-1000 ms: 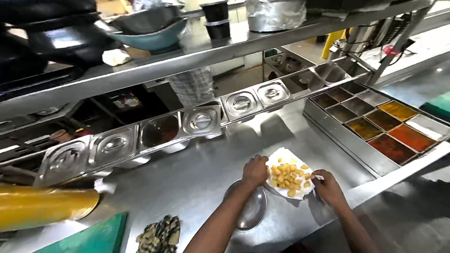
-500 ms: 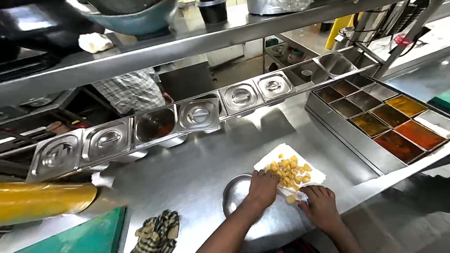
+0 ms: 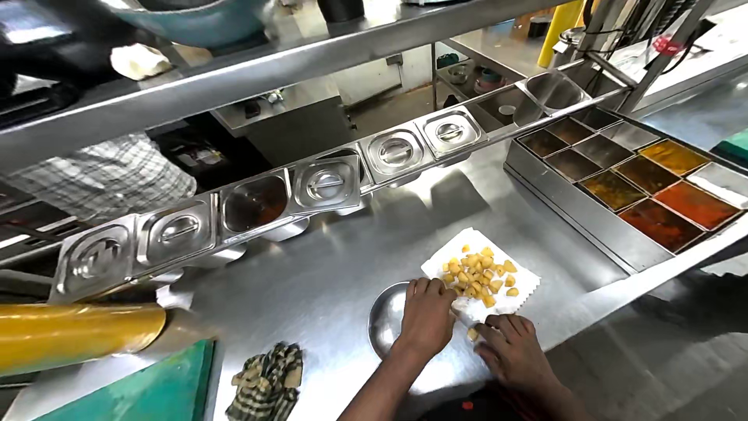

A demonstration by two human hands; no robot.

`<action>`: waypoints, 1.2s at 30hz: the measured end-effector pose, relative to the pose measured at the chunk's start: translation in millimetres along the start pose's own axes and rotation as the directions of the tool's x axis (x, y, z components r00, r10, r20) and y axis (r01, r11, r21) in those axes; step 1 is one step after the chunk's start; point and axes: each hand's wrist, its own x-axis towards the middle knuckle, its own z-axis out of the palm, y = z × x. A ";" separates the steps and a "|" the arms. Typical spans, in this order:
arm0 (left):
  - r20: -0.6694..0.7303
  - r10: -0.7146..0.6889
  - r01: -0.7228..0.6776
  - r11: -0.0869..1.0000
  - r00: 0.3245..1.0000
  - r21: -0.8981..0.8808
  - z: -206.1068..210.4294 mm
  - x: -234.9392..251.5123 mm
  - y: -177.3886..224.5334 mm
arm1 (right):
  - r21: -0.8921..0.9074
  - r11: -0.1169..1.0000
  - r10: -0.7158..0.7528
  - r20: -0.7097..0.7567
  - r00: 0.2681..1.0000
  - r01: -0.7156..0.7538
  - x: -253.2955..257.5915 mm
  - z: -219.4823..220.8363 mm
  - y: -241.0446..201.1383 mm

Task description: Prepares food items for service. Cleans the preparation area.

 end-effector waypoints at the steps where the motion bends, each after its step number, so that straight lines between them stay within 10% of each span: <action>1: -0.050 -0.025 0.025 1.000 0.998 -0.019 3.9 -5.0 -6.7 | -0.001 1.000 -0.027 0.032 0.999 0.027 2.4 2.5 -5.4; 10: -0.552 -0.133 0.085 0.990 0.823 -0.112 68.0 -39.4 -63.7 | 0.317 0.930 0.070 0.349 0.935 -0.188 45.4 -22.8 -11.3; 19: -0.740 -0.195 0.053 0.976 0.644 -0.212 81.5 -89.7 -84.8 | 0.133 0.954 0.267 0.039 0.963 -0.270 79.5 -18.9 18.5; 24: -0.803 -0.193 -0.044 0.964 0.564 -0.262 87.9 -106.7 -78.1 | -0.045 0.947 0.298 0.490 0.819 -0.317 64.2 -17.2 -30.6; 29: -0.796 -0.158 -0.142 0.946 0.584 -0.292 93.6 -105.5 -69.5 | -0.004 0.962 0.262 0.302 0.917 -0.274 29.0 -2.7 -39.1; 36: -0.745 -0.086 -0.203 0.936 0.661 -0.288 93.3 -100.1 -70.7 | -0.100 0.926 0.335 0.660 0.672 -0.363 48.9 -30.1 -33.2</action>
